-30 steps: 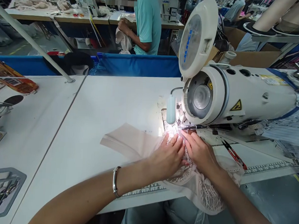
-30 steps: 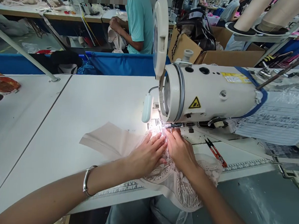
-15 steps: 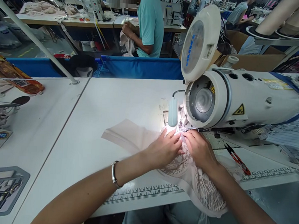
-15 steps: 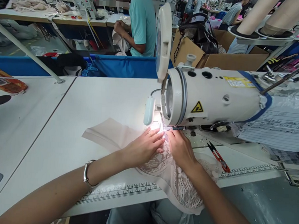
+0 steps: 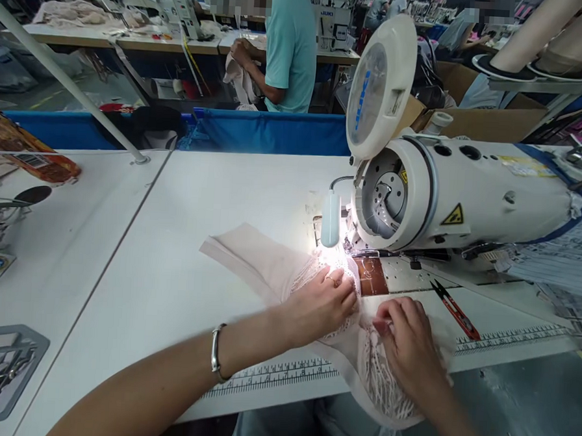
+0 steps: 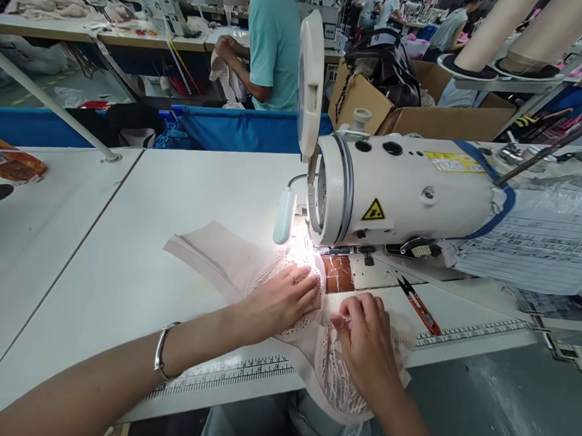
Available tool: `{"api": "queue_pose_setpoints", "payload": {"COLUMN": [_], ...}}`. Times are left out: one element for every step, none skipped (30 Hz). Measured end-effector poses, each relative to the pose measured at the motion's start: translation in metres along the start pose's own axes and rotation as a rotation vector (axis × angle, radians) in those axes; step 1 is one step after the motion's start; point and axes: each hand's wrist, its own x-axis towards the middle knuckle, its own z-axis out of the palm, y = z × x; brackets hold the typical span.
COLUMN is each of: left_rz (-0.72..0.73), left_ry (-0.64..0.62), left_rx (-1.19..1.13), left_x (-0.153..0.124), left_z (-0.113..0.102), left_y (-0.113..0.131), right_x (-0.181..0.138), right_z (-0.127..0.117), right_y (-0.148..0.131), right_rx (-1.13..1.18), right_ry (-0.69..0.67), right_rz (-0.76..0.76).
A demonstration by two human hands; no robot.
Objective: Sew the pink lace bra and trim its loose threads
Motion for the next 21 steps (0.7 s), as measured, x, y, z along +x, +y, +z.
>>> {"api": "queue_pose_setpoints", "payload": {"left_rz": [-0.013,-0.034,-0.05,-0.059,-0.058,-0.049,-0.035,-0.02,-0.007,-0.003,-0.005,-0.014,-0.023,-0.029,-0.03,-0.028,-0.024,-0.023,-0.024,-0.027,-0.03], "left_ry": [0.008,0.014,0.016,0.013,0.009,0.006,0.009,0.018,0.027,0.034,0.039,0.041,0.041,0.042,0.041,0.038,0.034,0.028,0.024,0.023,0.025], "left_rx": [-0.016,-0.037,-0.06,-0.082,-0.099,-0.115,-0.134,-0.157,-0.182,-0.207,-0.227,-0.241,-0.247,-0.246,-0.241,-0.235,-0.229,-0.225,-0.225,-0.226,-0.229], "left_x": [-0.001,-0.002,-0.002,-0.003,-0.003,-0.003,-0.003,-0.002,-0.002,-0.001,-0.001,0.0,0.001,0.001,0.001,0.001,0.001,0.001,0.001,0.0,0.0], "left_z": [0.0,-0.001,-0.001,-0.001,0.0,0.0,0.001,0.002,0.003,0.003,0.004,0.004,0.004,0.004,0.004,0.003,0.003,0.003,0.003,0.003,0.003], "left_y": [0.0,-0.001,-0.002,-0.005,-0.007,-0.01,-0.013,-0.015,-0.017,-0.019,-0.019,-0.02,-0.02,-0.019,-0.019,-0.019,-0.019,-0.019,-0.019,-0.019,-0.02], "right_x": [-0.005,-0.008,-0.008,-0.007,-0.004,0.001,0.006,0.012,0.018,0.024,0.031,0.037,0.043,0.049,0.053,0.056,0.059,0.06,0.061,0.062,0.062], "right_z": [0.002,0.005,0.007,0.01,0.011,0.012,0.012,0.011,0.009,0.006,0.004,0.002,0.0,-0.001,-0.001,0.0,0.003,0.005,0.008,0.011,0.013], "right_y": [-0.001,-0.001,0.0,0.002,0.005,0.009,0.014,0.019,0.024,0.028,0.031,0.033,0.034,0.034,0.032,0.031,0.03,0.029,0.029,0.029,0.03], "right_rx": [-0.032,-0.051,-0.05,-0.032,-0.007,0.011,0.012,-0.003,-0.028,-0.054,-0.07,-0.074,-0.069,-0.063,-0.066,-0.078,-0.098,-0.119,-0.135,-0.142,-0.14], "right_ry": [0.015,0.034,0.047,0.047,0.04,0.031,0.03,0.034,0.04,0.043,0.035,0.006,-0.036,-0.086,-0.132,-0.164,-0.182,-0.185,-0.175,-0.162,-0.149], "right_rz": [-0.012,-0.034,-0.066,-0.107,-0.151,-0.181,-0.191,-0.18,-0.153,-0.125,-0.113,-0.125,-0.16,-0.201,-0.24,-0.264,-0.271,-0.265,-0.255,-0.244,-0.239]}}
